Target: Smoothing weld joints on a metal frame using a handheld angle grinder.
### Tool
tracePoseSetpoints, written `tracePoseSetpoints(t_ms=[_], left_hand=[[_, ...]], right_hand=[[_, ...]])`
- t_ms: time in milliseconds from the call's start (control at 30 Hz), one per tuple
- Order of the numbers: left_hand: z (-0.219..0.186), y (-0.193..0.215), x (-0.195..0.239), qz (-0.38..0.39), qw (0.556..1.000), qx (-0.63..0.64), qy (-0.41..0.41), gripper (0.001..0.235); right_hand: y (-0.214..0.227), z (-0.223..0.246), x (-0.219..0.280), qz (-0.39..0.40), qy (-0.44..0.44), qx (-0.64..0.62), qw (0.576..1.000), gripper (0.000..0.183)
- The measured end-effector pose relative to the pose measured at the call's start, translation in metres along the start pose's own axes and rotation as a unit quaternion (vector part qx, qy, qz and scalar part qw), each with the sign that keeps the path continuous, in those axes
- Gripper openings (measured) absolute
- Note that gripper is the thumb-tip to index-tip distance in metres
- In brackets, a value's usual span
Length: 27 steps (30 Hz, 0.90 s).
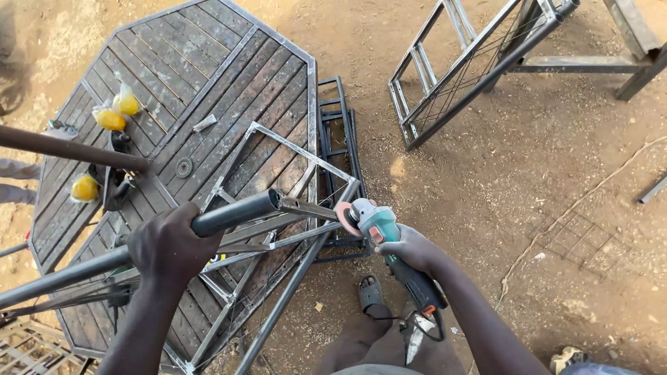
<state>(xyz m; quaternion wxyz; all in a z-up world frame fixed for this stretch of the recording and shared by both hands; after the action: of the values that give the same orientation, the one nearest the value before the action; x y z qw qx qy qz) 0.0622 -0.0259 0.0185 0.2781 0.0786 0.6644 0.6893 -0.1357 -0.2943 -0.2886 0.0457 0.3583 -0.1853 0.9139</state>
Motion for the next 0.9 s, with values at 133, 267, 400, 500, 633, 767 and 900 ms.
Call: tracePoseSetpoints(t_ms=[133,267,400,500,633,767,900], left_hand=[[-0.002,0.004,0.004,0.001,1.0,0.014,0.009,0.035],[0.0,-0.001,0.002,-0.008,1.0,0.009,-0.002,0.034],[0.004,-0.007,0.005,-0.013,1.0,0.014,-0.01,0.033],[0.006,-0.023,-0.001,0.058,0.997,-0.027,0.033,0.04],[0.0,-0.018,-0.001,0.053,0.998,-0.023,0.03,0.042],[-0.002,-0.019,0.001,0.057,0.998,-0.029,0.018,0.042],[-0.01,-0.015,-0.003,0.024,0.999,-0.024,-0.004,0.036]], right_hand=[[-0.02,0.043,0.038,0.017,0.018,0.017,1.0,0.044],[-0.046,0.087,0.068,0.065,0.08,0.007,0.995,0.046],[-0.061,0.091,0.072,0.118,0.149,-0.037,0.981,0.045],[-0.07,0.107,0.101,0.082,0.12,0.037,0.989,0.048],[-0.067,0.124,0.115,0.048,0.077,0.066,0.994,0.066],[-0.078,0.163,0.149,0.062,0.187,0.124,0.973,0.047],[-0.067,0.182,0.179,-0.142,0.203,0.431,0.867,0.041]])
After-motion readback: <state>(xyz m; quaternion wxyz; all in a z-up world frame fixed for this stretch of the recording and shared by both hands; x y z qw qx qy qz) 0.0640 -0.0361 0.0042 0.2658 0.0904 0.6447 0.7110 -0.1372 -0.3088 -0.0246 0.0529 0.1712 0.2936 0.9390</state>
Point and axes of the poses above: each hand's wrist, its own x-axis away from the middle knuckle, its own y-axis out of the back of the hand, z = x × y, the point moved 8 cm from there along -x, towards the middle knuckle, and after that the axes turned 2 degrees about -z, right-handed, at the moved point
